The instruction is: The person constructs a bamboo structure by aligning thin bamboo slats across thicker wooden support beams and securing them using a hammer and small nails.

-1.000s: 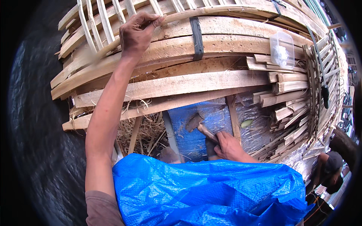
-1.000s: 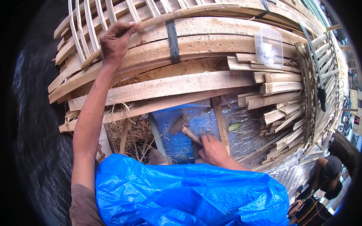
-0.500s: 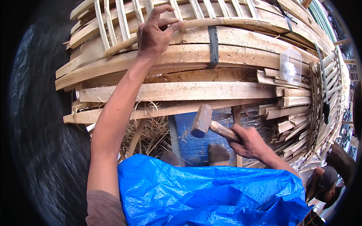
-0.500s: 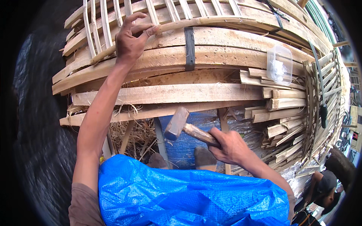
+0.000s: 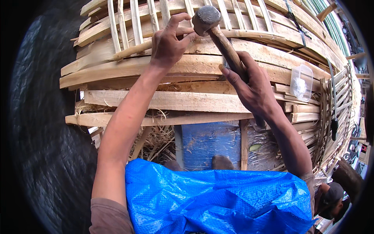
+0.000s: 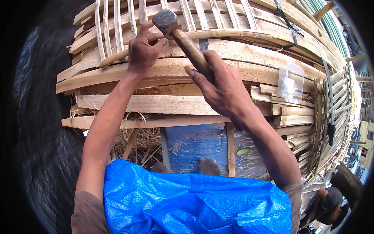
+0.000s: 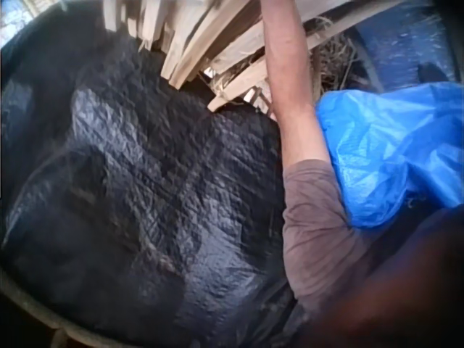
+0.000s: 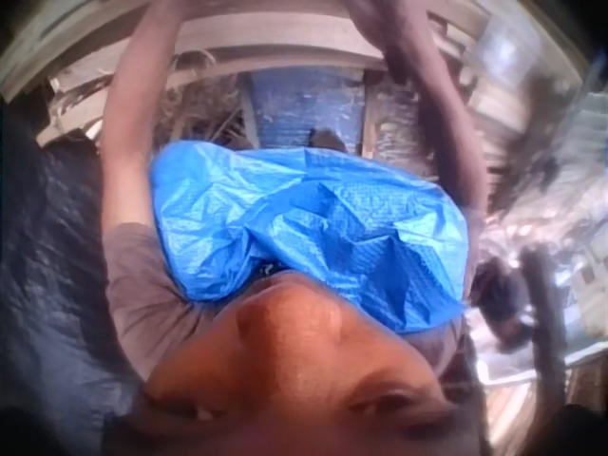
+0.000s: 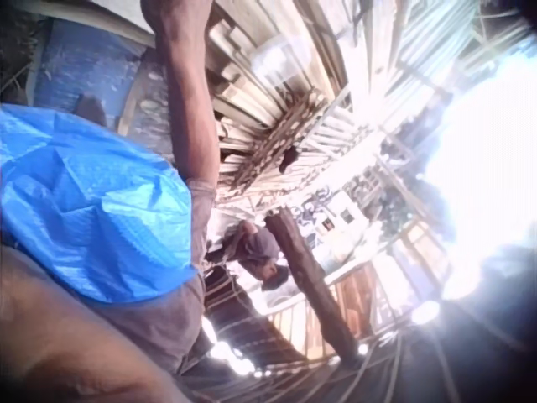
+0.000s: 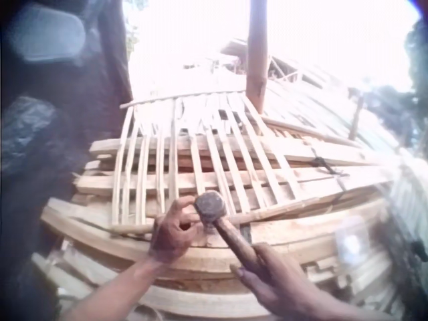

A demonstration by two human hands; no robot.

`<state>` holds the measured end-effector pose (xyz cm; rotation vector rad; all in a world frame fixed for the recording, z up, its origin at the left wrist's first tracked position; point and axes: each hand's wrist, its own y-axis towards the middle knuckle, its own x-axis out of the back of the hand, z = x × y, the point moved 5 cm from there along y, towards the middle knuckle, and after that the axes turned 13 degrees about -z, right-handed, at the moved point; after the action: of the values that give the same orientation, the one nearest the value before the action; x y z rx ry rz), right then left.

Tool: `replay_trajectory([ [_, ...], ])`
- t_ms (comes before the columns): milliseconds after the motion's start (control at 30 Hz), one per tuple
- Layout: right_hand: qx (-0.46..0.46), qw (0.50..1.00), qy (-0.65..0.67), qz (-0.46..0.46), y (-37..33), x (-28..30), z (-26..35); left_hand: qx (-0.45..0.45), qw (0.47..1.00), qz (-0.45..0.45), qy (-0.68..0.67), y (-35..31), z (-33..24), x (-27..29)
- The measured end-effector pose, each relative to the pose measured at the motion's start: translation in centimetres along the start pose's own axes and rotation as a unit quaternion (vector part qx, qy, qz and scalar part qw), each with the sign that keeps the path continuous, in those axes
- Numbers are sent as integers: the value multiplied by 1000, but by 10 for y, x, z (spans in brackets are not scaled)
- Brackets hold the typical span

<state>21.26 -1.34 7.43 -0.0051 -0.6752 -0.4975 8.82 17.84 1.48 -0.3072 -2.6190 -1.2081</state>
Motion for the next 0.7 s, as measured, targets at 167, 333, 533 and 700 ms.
replay_trajectory([
  [167,17,1000,-5,-17,7,-16,-15,13,1000,6,5,-2,0,-2],
  [333,-3,1000,10,-8,16,-16,-11,-58,998,-18,16,2,-7,1],
  [533,58,997,14,-55,12,-13,6,-44,999,-8,24,-1,-3,1],
  [700,36,999,-24,-29,8,-22,-8,-76,996,-30,33,1,-10,0],
])
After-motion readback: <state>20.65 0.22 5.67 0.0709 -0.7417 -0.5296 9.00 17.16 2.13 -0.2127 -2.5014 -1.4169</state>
